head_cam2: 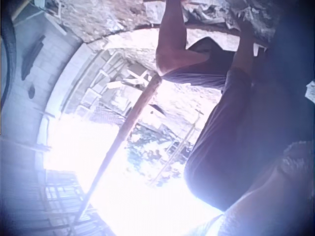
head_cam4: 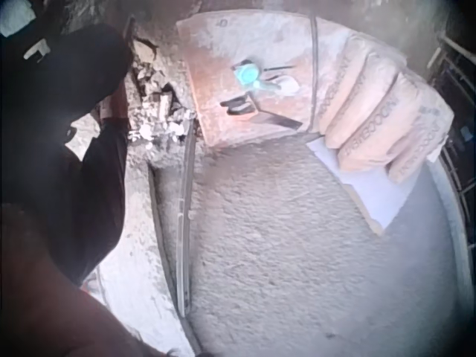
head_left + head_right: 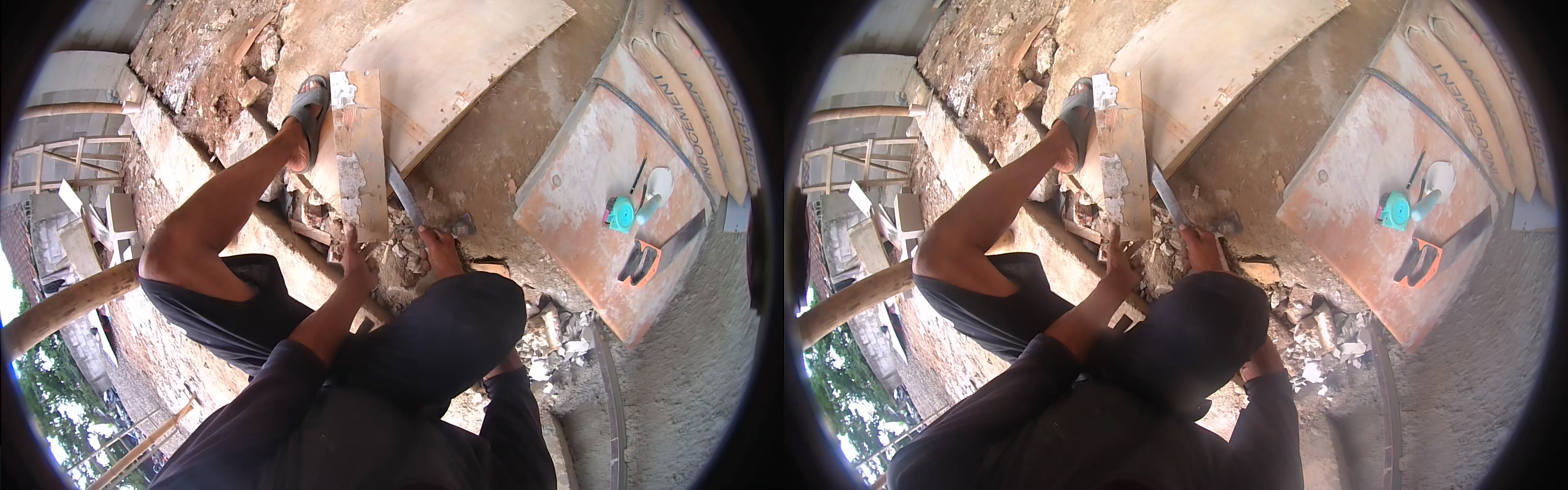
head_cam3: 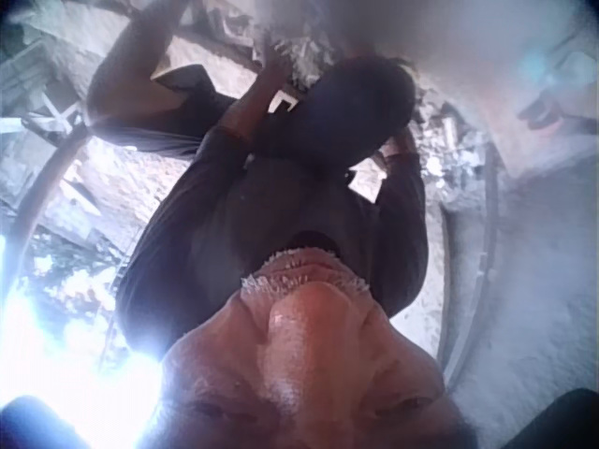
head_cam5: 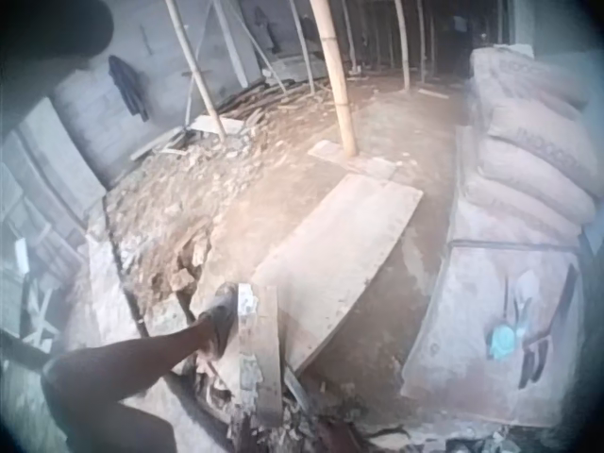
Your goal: The person walks through a construction site, picks up a piece of wood, and uses a machete to chop it into smaller pieces. They then use a rebar to pry apart a larger piece of wood.
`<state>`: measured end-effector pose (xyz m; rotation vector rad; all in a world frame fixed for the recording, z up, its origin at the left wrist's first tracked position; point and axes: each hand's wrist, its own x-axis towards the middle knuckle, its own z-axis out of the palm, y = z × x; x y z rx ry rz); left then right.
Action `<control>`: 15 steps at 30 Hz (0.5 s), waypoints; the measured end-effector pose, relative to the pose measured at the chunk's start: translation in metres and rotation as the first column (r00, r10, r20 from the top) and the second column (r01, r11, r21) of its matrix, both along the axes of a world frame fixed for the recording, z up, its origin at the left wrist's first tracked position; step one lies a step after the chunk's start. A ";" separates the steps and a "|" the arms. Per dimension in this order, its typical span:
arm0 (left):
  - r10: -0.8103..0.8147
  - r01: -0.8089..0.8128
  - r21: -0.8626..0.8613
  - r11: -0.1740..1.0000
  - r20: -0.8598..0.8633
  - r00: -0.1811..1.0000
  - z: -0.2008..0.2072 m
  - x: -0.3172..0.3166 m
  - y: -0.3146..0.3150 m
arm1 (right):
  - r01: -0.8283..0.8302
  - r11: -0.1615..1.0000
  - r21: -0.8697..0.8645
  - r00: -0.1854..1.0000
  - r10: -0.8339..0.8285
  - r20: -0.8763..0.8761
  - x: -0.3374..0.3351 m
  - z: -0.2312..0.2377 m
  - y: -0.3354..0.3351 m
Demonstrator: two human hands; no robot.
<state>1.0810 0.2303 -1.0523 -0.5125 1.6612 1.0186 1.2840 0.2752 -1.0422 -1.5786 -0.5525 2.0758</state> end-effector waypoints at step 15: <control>0.063 -0.064 -0.005 0.998 -0.102 0.993 0.032 0.014 0.035 | -0.190 0.928 0.321 0.962 0.111 0.249 -0.012 -0.001 0.006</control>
